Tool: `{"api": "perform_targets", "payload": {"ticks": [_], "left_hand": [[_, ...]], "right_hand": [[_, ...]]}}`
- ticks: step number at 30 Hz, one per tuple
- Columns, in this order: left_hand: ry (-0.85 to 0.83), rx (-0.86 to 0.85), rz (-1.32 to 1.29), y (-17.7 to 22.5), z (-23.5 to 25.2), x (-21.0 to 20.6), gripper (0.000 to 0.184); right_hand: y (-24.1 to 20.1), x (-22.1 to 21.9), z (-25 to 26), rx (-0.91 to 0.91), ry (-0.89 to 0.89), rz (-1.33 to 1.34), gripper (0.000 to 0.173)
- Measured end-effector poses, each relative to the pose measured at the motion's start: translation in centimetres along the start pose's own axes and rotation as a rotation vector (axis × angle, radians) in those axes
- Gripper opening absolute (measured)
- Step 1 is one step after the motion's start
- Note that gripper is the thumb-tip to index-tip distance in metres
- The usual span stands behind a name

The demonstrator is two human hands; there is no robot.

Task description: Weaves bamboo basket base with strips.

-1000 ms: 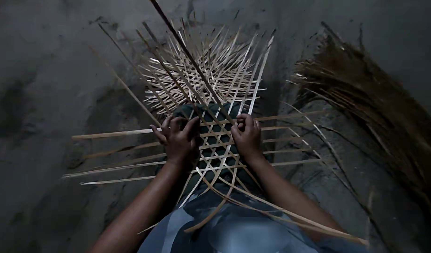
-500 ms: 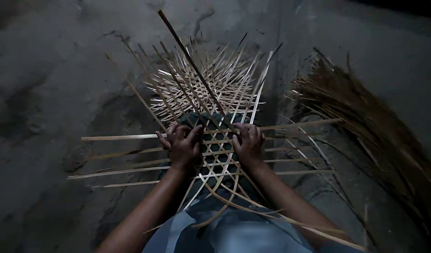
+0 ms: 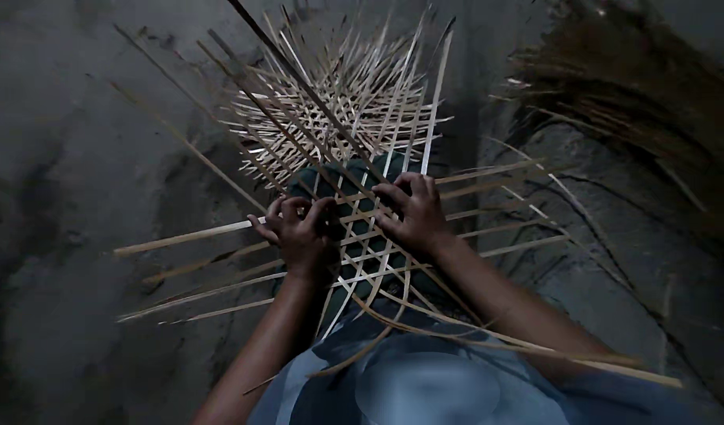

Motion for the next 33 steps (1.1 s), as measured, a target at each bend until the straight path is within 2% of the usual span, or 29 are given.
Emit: {"api": "perform_targets", "payload": {"ticks": [5,9,11,13,15,17,19,20,22,25,28,30,33], "left_hand": [[0.018,-0.014,0.043,0.3,0.3,-0.1,0.034],[0.01,-0.034,0.023,0.5,1.4,1.4,0.029],[-0.017,-0.062,-0.056,1.2,2.8,2.6,0.026],[-0.085,-0.111,-0.275,2.6,4.5,3.1,0.034],[-0.194,-0.121,-0.675,4.5,6.4,2.1,0.037],[-0.369,0.008,-1.15,6.6,8.1,1.2,0.035],[-0.474,0.17,-1.362,7.9,8.9,0.5,0.027],[-0.501,0.214,-1.355,8.2,9.1,0.2,0.027],[-0.53,0.199,-1.227,8.3,9.2,-0.8,0.03],[-0.603,0.101,-0.972,9.1,9.5,-1.3,0.033],[-0.792,-0.044,-0.703,10.0,10.5,-0.9,0.047],[-0.885,-0.077,-0.704,10.4,11.0,-1.0,0.044],[-0.869,0.026,-0.985,10.0,10.6,-0.5,0.038]], "right_hand": [[0.2,-0.2,0.2,-0.027,0.009,-0.01,0.047],[0.1,1.4,0.9,0.045,0.019,0.076,0.047],[-0.3,3.7,2.5,-0.06,-0.085,0.145,0.051],[-0.8,5.2,4.8,-0.239,-0.286,0.177,0.052],[-0.9,5.8,7.0,-0.332,-0.466,0.174,0.051],[-0.5,6.0,8.7,-0.315,-0.555,0.194,0.042],[0.6,6.1,9.4,-0.274,-0.593,0.249,0.038],[1.3,6.1,9.4,-0.255,-0.601,0.292,0.038],[2.0,6.4,8.8,-0.251,-0.583,0.386,0.04],[2.2,7.3,7.2,-0.28,-0.512,0.496,0.039],[2.8,6.9,5.9,-0.304,-0.418,0.636,0.035],[3.5,5.9,5.0,-0.277,-0.332,0.776,0.034],[3.2,6.2,4.3,-0.22,-0.284,0.796,0.035]]}}
Point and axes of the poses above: each hand's wrist, its own z-axis towards the middle knuckle, its own x-axis out of the back of the hand, y = z × x, the point moved 2 cm from there along z, towards the middle knuckle, and after that the axes turned 15 degrees about z, right-handed, at the moved point
